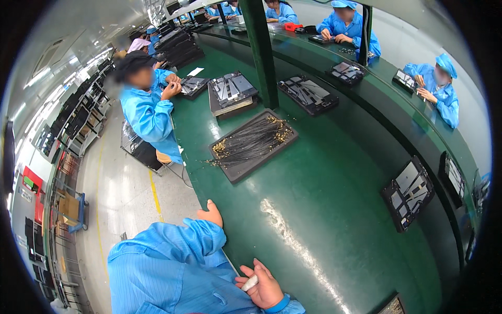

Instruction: Assembling internal components of a tablet device on a production line.

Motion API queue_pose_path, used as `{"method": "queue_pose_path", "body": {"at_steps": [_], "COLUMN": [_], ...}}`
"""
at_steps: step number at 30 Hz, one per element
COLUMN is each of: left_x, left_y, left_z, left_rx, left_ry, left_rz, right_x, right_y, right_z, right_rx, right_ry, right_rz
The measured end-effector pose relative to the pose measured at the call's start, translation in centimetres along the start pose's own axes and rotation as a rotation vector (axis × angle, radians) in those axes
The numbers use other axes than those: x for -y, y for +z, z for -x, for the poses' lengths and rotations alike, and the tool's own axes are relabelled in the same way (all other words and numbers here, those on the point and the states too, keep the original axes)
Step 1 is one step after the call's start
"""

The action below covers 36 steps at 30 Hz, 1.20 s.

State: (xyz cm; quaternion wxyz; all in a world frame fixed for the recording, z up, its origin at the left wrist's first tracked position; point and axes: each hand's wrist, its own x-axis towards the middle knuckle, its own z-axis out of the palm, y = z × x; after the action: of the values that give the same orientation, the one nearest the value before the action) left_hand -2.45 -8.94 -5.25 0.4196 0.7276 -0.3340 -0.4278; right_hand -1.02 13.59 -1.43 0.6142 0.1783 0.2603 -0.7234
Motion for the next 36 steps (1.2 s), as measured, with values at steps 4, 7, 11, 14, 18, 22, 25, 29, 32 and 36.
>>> {"method": "queue_pose_path", "body": {"at_steps": [4, 7, 11, 14, 18, 22, 25, 29, 32, 36], "left_x": [0.7, 0.6, 0.3, 1.5, 0.7, -1.1, 0.0, -0.1, -0.2, -0.4], "left_y": [0.0, -0.4, -0.8, -0.1, -0.2, -1.3, -0.5, -0.7, -0.8, -1.1], "left_z": [-0.2, 0.2, 0.2, 0.1, -0.4, -0.8, -0.9, -0.9, -0.9, -0.9], "left_rx": [0.011, 0.021, 0.041, 0.112, 0.367, 0.597, 0.703, 0.741, 0.740, 0.714], "left_ry": [-0.003, -0.003, -0.009, -0.004, 0.023, 0.033, 0.026, -0.001, -0.020, -0.043], "left_rz": [0.057, 0.101, 0.121, 0.054, -0.207, -0.431, -0.507, -0.547, -0.561, -0.569], "right_x": [-0.1, -0.4, -0.1, 1.1, 6.2, 14.2, 18.8, 23.9, 25.9, 27.6], "right_y": [0.7, 1.5, 2.0, 0.5, 1.4, 4.5, 3.2, 0.0, -2.7, -4.5], "right_z": [0.2, 0.4, 0.4, 0.5, -0.5, -1.7, -1.6, -0.8, -0.4, -1.0], "right_rx": [0.001, -0.010, -0.039, 0.063, -0.060, -0.250, -0.386, -0.488, -0.530, -0.506], "right_ry": [-0.001, -0.030, 0.033, 0.023, -0.334, -0.698, -0.893, -1.040, -1.128, -1.183], "right_rz": [0.036, 0.043, 0.018, 0.003, -0.020, -0.074, -0.224, -0.563, -0.763, -0.772]}}
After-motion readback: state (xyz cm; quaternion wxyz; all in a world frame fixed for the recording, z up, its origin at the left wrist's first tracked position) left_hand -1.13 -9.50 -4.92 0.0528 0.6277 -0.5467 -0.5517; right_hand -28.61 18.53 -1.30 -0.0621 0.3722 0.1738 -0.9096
